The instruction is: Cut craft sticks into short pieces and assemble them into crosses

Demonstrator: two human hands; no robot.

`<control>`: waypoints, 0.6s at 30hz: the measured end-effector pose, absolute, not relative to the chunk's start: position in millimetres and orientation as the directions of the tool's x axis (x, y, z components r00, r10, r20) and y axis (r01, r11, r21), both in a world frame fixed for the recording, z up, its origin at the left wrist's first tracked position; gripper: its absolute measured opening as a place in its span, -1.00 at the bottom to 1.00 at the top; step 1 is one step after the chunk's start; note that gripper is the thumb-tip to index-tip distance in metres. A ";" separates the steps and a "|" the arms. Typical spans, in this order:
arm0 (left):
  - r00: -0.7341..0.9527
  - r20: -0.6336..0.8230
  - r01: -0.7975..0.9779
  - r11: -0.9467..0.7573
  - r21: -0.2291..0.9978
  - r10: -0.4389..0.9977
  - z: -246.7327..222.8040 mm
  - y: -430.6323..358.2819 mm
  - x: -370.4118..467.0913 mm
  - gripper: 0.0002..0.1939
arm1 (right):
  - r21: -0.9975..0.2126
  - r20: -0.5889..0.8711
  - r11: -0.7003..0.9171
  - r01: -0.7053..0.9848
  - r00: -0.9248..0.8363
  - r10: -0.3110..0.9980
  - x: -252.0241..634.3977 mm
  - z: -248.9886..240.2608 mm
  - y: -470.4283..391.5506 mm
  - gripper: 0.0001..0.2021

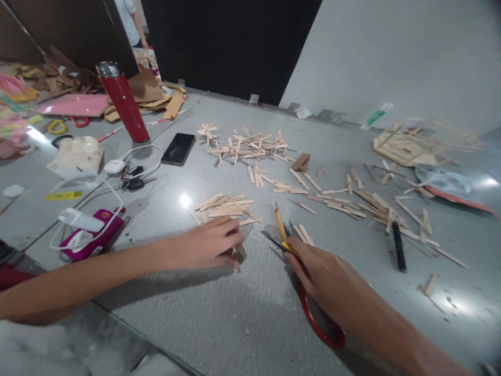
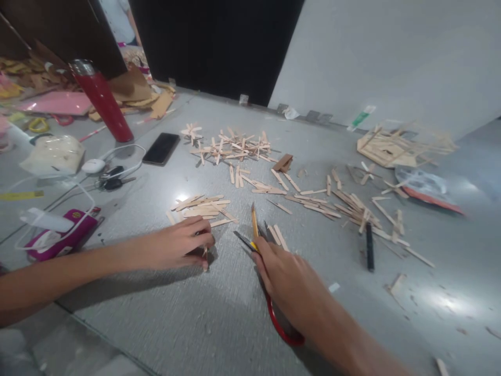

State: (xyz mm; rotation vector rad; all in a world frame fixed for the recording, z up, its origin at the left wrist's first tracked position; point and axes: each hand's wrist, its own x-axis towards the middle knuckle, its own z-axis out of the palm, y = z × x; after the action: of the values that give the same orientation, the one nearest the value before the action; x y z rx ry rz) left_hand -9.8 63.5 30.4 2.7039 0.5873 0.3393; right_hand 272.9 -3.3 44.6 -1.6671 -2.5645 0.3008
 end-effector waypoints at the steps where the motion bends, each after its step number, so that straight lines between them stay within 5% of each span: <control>1: 0.879 0.167 0.360 -0.851 0.384 0.447 29.0 63.0 -9.8 -0.74 | -0.195 -0.042 0.398 0.896 -0.413 0.910 273.1 44.4 -3.4 -0.84; 10: 0.832 0.261 0.302 -0.795 0.526 0.489 12.7 66.8 -21.2 -0.80 | -0.197 -0.075 0.456 0.868 -0.477 0.876 276.5 40.1 -3.2 -0.77; 18: 0.808 0.146 0.394 -0.706 0.588 0.571 29.4 75.3 -28.5 -0.75 | -0.233 -0.053 0.470 0.851 -0.494 0.868 277.8 35.5 -3.3 -0.76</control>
State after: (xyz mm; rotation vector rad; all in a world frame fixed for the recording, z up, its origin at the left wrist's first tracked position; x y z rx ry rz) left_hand -28.5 75.3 29.4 2.4429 0.7124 0.4316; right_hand 277.8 -3.3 35.5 -1.5406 -2.6309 0.3514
